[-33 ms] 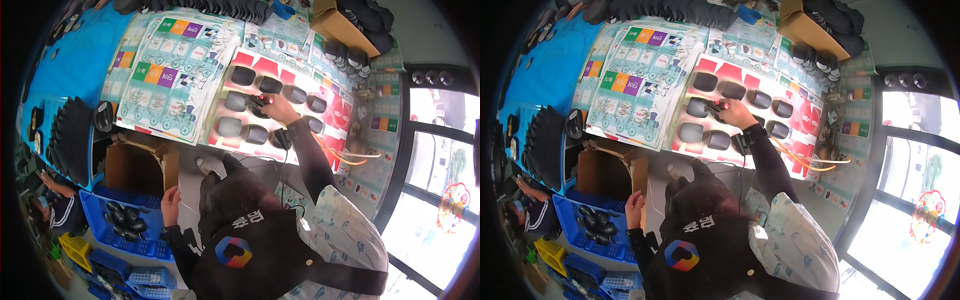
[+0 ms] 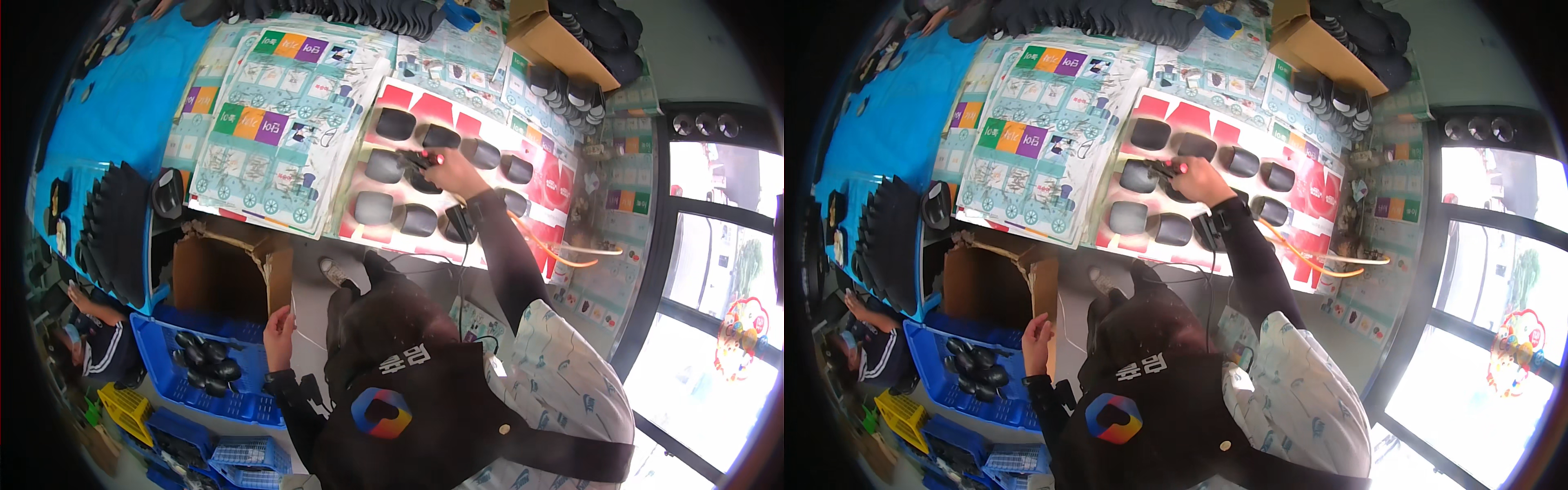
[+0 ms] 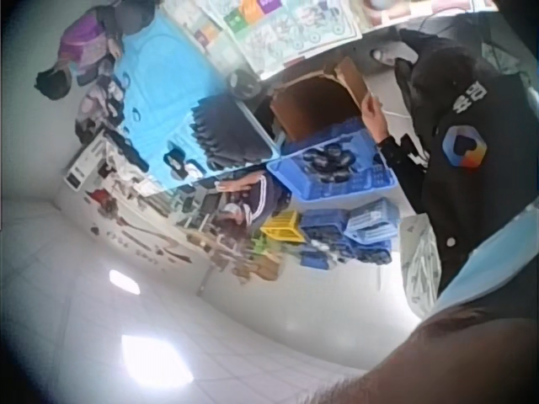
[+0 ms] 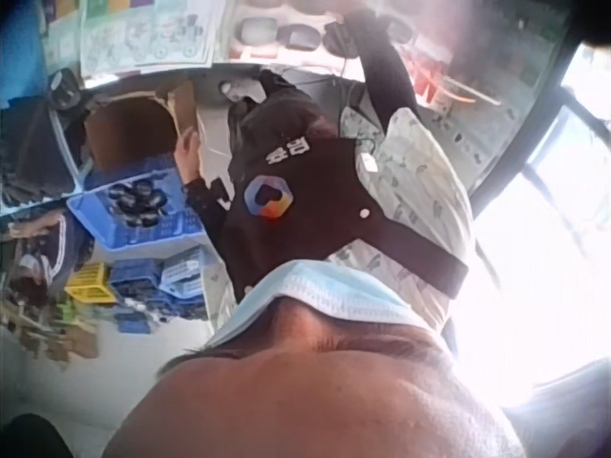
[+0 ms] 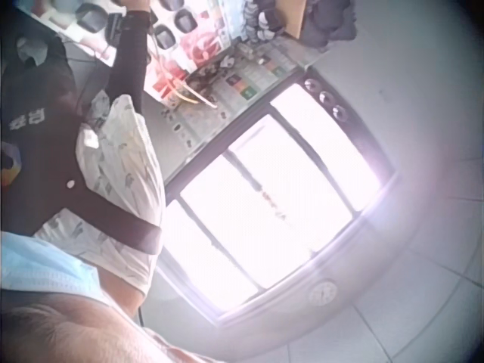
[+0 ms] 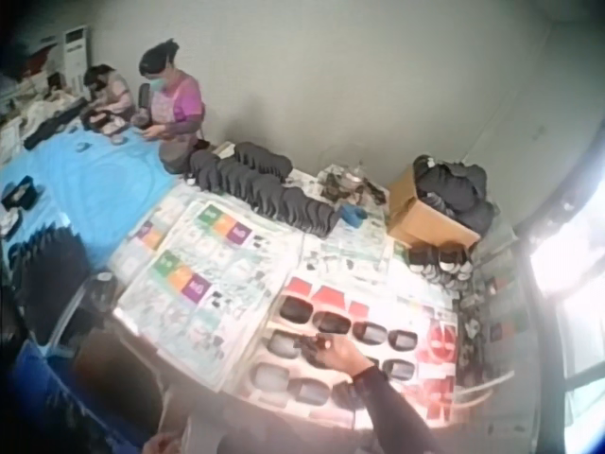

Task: Cleaning or dusting shoe heel components using a handheld air gun tool.

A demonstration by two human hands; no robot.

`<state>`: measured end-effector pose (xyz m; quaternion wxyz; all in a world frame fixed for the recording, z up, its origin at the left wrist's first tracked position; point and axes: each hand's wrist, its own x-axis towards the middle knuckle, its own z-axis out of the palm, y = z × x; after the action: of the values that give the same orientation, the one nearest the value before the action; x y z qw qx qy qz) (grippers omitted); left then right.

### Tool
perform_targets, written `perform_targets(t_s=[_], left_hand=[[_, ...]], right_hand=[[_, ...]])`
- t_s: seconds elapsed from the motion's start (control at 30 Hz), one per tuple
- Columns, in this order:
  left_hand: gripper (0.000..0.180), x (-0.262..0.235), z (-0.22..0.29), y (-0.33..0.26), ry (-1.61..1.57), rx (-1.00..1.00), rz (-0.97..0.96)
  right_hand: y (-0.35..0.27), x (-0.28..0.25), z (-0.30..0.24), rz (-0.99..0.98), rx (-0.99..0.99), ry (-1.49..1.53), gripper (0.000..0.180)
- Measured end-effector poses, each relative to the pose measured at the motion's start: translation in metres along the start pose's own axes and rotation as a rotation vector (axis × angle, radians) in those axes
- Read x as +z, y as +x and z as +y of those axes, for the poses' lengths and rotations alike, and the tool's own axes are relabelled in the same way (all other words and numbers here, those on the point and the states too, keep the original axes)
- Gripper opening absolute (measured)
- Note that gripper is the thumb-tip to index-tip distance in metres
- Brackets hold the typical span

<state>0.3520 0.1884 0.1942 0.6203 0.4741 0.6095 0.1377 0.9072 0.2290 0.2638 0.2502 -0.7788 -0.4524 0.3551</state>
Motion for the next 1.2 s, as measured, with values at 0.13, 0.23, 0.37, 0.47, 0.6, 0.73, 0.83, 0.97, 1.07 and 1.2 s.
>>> perform_targets(t_s=[0.13,0.23,0.37,0.47,0.6,0.73,0.83,0.97,1.07,1.2], left_hand=[[0.030,0.000,0.006,-0.002,0.014,-0.042,-0.005],[0.029,0.002,0.014,0.000,0.029,-0.067,-0.026],[0.030,0.011,0.022,0.000,0.059,-0.099,-0.017],[0.030,0.020,0.027,0.004,0.026,-0.119,-0.006],[0.031,0.029,0.034,0.004,0.015,-0.128,-0.037],[0.032,0.032,0.043,0.004,0.062,-0.136,-0.042],[0.031,0.030,0.041,0.003,0.081,-0.123,-0.034],[0.030,0.028,0.036,0.004,0.078,-0.137,-0.028],[0.032,0.032,0.049,0.001,0.075,-0.128,-0.028],[0.030,0.033,0.045,0.003,0.053,-0.136,-0.023]], right_hand=[[0.030,-0.018,-0.017,-0.061,0.048,0.008,0.036],[0.044,-0.027,-0.019,-0.179,0.066,0.023,0.046],[0.059,-0.038,-0.029,-0.215,0.202,0.091,0.042],[0.075,-0.038,-0.013,-0.200,0.206,0.019,0.039],[0.081,-0.036,-0.014,-0.243,0.214,0.062,0.028],[0.090,-0.032,0.010,-0.215,-0.016,-0.152,0.023],[0.086,-0.038,0.007,-0.098,0.037,-0.073,0.025],[0.085,-0.046,0.000,-0.291,0.199,-0.036,0.029],[0.092,-0.032,0.020,-0.190,0.118,-0.057,0.029],[0.078,-0.044,0.018,-0.218,0.176,-0.038,0.024]])
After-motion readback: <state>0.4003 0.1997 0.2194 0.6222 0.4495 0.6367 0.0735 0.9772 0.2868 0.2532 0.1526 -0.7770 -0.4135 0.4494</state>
